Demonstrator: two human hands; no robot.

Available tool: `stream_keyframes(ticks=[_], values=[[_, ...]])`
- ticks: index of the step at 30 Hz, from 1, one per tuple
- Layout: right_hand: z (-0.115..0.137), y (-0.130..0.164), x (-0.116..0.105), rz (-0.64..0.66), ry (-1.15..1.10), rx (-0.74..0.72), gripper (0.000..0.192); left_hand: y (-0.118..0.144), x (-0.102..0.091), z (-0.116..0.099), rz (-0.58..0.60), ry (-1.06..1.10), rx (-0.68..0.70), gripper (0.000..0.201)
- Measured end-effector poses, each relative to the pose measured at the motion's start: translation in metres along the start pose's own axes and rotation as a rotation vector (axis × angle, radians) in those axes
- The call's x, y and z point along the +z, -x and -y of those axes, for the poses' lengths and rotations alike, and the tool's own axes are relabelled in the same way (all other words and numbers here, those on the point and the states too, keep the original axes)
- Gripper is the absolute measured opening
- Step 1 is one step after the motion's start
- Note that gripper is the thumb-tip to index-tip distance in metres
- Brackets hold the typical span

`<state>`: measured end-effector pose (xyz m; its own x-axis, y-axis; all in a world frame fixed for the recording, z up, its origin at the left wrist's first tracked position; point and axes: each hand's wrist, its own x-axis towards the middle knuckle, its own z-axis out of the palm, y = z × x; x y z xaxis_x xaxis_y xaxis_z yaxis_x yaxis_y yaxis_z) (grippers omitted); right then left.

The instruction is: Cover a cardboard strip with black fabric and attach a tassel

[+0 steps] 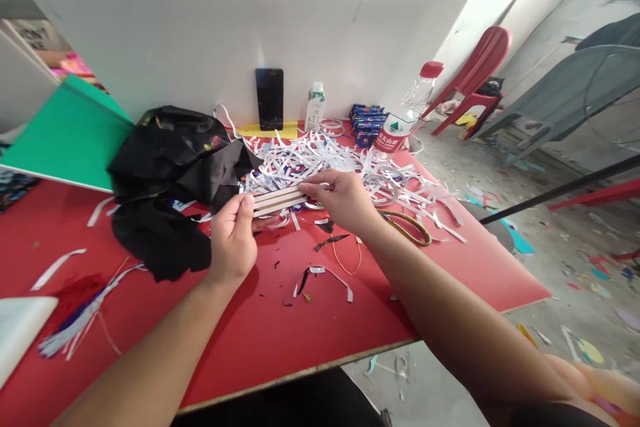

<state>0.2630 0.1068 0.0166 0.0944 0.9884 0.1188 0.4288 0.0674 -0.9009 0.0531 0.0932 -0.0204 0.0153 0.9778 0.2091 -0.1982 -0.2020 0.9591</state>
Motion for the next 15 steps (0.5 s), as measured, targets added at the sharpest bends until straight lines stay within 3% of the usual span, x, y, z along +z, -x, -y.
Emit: stream_keyframes(ticks=[2,6,9,12,15], values=[[-0.001,-0.001,-0.003,0.033,-0.032,-0.035,0.018,-0.003,-0.003,0.002,0.008,-0.044,-0.021,0.037],[0.000,0.001,-0.006,0.036,0.044,-0.093,0.012,-0.008,-0.010,-0.002,0.084,-0.377,0.013,0.041],[0.002,0.007,-0.004,0.054,0.175,-0.274,0.011,-0.005,-0.011,-0.013,0.129,-0.538,0.065,0.028],[0.004,0.014,0.002,0.124,0.269,-0.506,0.015,0.000,-0.009,-0.022,0.248,-0.727,0.124,0.025],[0.003,0.018,0.006,0.158,0.261,-0.590,0.019,0.004,-0.007,-0.022,0.358,-0.624,0.046,0.030]])
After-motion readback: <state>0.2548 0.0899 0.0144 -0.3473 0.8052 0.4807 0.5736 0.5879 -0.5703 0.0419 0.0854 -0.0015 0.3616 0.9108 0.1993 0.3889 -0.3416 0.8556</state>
